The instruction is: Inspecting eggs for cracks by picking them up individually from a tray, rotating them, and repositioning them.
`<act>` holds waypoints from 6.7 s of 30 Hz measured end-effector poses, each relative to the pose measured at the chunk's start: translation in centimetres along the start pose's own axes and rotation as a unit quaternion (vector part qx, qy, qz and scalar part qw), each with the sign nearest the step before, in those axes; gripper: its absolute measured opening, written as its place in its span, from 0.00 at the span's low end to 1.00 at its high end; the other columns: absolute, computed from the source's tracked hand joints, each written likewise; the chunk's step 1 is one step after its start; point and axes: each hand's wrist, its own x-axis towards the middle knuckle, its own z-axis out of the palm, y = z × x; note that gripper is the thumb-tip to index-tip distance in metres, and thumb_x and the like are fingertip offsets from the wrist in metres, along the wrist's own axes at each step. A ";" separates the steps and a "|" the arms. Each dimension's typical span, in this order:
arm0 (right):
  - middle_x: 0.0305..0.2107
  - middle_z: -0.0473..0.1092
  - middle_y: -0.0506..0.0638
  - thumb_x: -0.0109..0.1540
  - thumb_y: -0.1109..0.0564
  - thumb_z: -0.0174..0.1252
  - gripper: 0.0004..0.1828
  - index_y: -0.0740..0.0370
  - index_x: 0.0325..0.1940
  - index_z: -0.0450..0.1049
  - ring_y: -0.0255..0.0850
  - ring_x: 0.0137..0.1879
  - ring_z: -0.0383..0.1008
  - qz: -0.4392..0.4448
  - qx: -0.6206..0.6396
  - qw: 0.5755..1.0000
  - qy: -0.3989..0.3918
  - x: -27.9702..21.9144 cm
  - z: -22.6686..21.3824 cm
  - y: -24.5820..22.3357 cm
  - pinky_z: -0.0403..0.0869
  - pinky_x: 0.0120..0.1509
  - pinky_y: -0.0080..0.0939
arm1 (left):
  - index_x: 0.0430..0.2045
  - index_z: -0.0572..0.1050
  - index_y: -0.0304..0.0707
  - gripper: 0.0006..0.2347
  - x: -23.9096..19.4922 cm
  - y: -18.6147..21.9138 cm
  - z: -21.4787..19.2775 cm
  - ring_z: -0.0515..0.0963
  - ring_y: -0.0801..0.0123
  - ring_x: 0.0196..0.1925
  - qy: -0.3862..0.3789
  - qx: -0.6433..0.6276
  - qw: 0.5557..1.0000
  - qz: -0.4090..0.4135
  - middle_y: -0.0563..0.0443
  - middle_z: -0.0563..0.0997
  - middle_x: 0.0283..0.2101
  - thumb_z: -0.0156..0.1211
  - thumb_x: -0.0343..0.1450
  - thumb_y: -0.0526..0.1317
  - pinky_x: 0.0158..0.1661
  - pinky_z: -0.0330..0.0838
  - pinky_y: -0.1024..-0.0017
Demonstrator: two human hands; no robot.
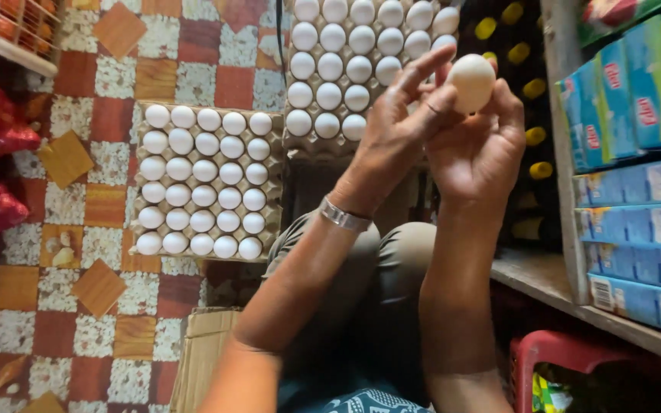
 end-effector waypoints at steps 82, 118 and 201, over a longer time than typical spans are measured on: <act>0.36 0.64 0.60 0.49 0.54 0.54 0.16 0.57 0.40 0.64 0.44 0.36 0.67 -0.146 -0.202 0.967 0.059 -0.6 -3.3 3.7 0.70 0.36 0.39 | 0.36 0.66 0.48 0.12 -0.4 -2.0 -5.4 0.72 0.79 0.34 -0.031 0.146 0.988 0.046 0.55 0.68 0.39 0.46 0.62 0.48 0.34 0.72 0.82; 0.40 0.61 0.58 0.48 0.61 0.48 0.18 0.59 0.44 0.64 0.47 0.40 0.64 -0.183 -0.238 0.951 0.067 1.0 -4.7 1.2 0.68 0.45 0.49 | 0.37 0.67 0.55 0.14 1.4 -3.6 -5.0 0.64 0.79 0.31 -0.076 0.092 0.991 -0.055 0.60 0.68 0.36 0.52 0.58 0.44 0.33 0.65 0.84; 0.36 0.59 0.47 0.40 0.65 0.55 0.22 0.55 0.38 0.66 0.45 0.41 0.64 -0.243 -0.882 0.326 -0.236 15.9 -11.0 3.5 0.66 0.43 0.43 | 0.43 0.57 0.42 0.16 6.3 -9.8 -9.0 0.64 0.78 0.27 0.423 -0.188 0.881 -0.098 0.53 0.64 0.41 0.45 0.63 0.44 0.29 0.63 0.81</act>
